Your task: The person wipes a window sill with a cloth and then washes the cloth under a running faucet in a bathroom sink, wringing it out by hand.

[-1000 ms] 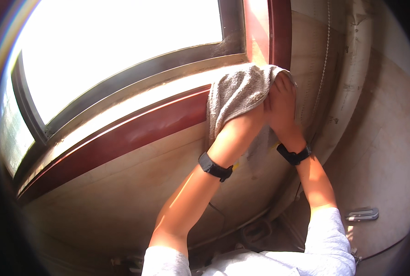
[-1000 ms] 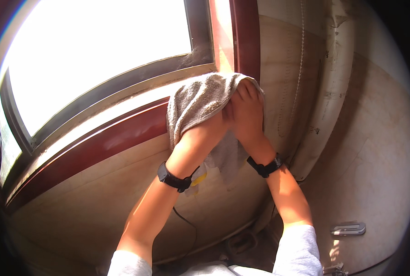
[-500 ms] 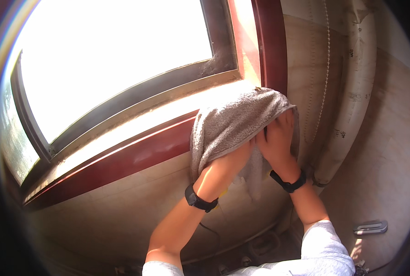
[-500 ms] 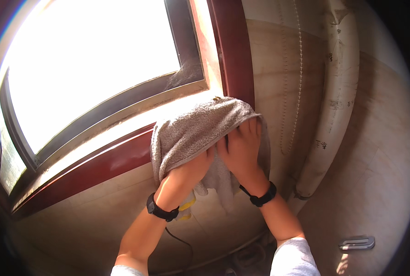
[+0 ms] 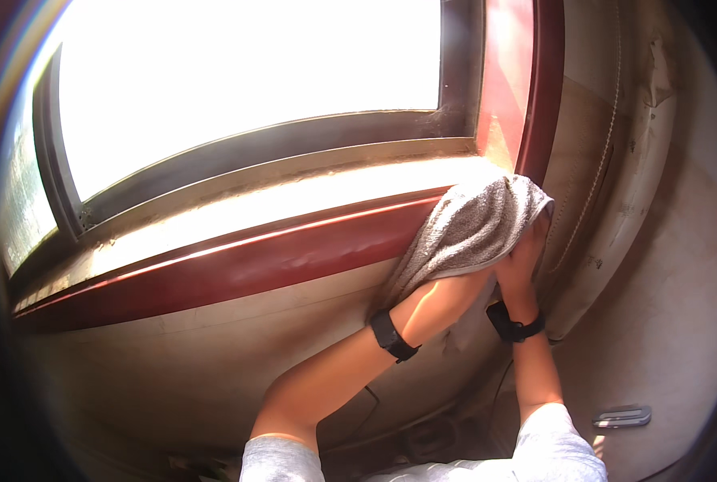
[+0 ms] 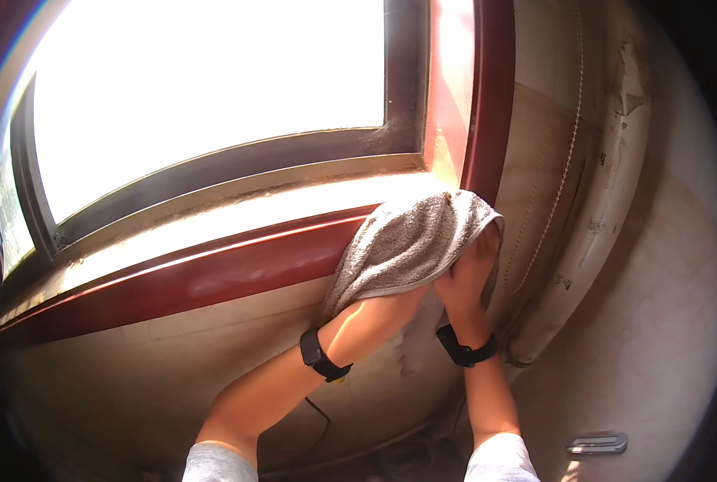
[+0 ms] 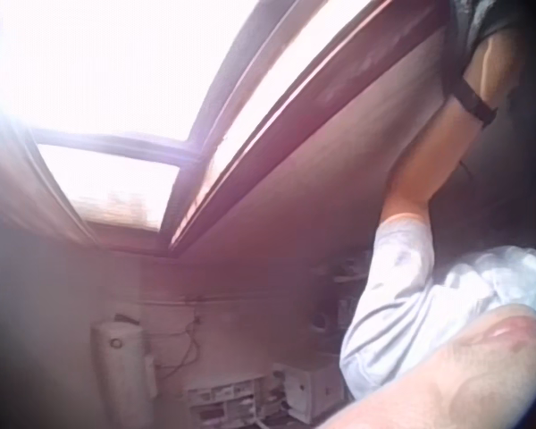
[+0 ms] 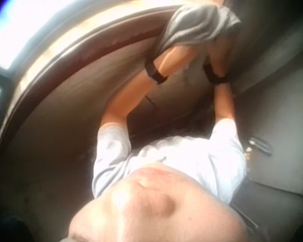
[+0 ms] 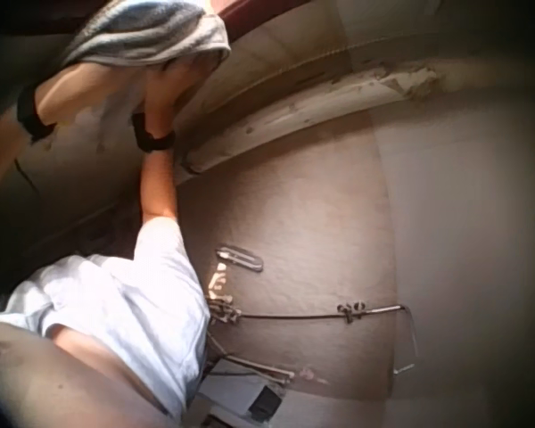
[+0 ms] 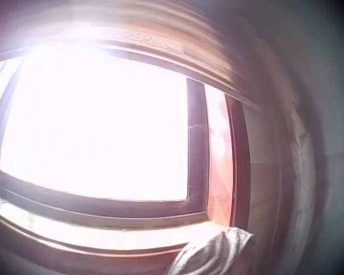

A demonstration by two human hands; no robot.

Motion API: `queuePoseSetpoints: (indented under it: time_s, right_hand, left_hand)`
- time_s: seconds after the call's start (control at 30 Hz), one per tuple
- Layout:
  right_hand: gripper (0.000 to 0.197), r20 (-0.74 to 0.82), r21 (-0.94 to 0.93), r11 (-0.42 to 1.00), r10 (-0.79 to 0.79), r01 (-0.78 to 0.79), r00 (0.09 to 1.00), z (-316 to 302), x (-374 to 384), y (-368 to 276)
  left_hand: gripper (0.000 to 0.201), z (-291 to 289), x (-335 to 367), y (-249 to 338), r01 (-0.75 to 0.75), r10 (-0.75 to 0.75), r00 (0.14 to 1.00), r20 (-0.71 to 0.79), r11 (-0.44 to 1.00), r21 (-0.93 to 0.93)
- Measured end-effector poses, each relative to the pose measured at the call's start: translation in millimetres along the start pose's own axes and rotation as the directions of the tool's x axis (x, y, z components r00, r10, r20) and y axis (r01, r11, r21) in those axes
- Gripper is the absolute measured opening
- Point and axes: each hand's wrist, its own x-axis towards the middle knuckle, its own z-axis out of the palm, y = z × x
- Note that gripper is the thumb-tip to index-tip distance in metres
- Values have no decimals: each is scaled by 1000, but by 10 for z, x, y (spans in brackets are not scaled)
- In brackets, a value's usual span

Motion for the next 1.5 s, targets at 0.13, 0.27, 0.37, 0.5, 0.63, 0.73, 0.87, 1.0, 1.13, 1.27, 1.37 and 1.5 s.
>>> queuePoseSetpoints:
  time_s: [0.13, 0.27, 0.37, 0.5, 0.63, 0.73, 0.87, 1.0, 1.13, 1.27, 1.37, 1.5]
  right_hand:
    - [43, -4, 52, 999, -1, 1, 1000, 47, 46, -47]
    - [46, -54, 74, 997, 15, -11, 998, 228, 71, -509]
    - [42, -34, 181, 983, 27, -21, 999, 314, 182, -951]
    - [41, -12, 303, 953, 29, -24, 1000, 345, 251, -1523]
    - [30, 165, 315, 947, 6, -59, 986, 320, 224, -1729]
    - [36, 170, 292, 956, -79, 26, 982, 369, 57, -1437]
    - [29, 220, 193, 981, -50, 7, 974, 267, -6, -984]
    - [34, 151, 1, 999, 47, -48, 987, 85, -209, -135]
    - [44, 126, -25, 1000, -5, 8, 992, 66, -188, 280]
    - [43, 122, -150, 989, 19, 0, 992, -30, -285, 529]
    - [44, 150, -9, 993, 114, -114, 982, -85, -395, 751]
    - [44, 107, 140, 977, 146, -160, 984, -53, -275, 425]
  left_hand:
    - [35, -218, 51, 210, -123, 122, 992, 24, 932, 342]
    - [42, -708, -19, 359, -295, 292, 952, 94, 784, 546]
    - [45, -1014, -254, 371, -247, 259, 962, 89, 682, 689]
    - [39, -1450, -578, 512, -98, 98, 994, 44, 651, 753]
    - [34, -1735, -750, 666, -4, -15, 1000, 17, 612, 791]
    - [33, -1622, -716, 605, -91, 33, 996, 87, 534, 841]
    - [23, -1281, -574, 532, -44, -140, 979, 151, 572, 819]
    - [23, -562, -298, 180, -198, 31, 966, 256, 724, 661]
    - [25, -36, 40, 4, -211, 112, 968, 226, 849, 483]
    - [27, 443, 138, -384, -235, 195, 970, 142, 894, 381]
    - [26, 592, 206, -268, -131, 96, 986, 139, 953, 271]
    - [26, 464, 319, -24, -74, 72, 997, 18, 972, 224]
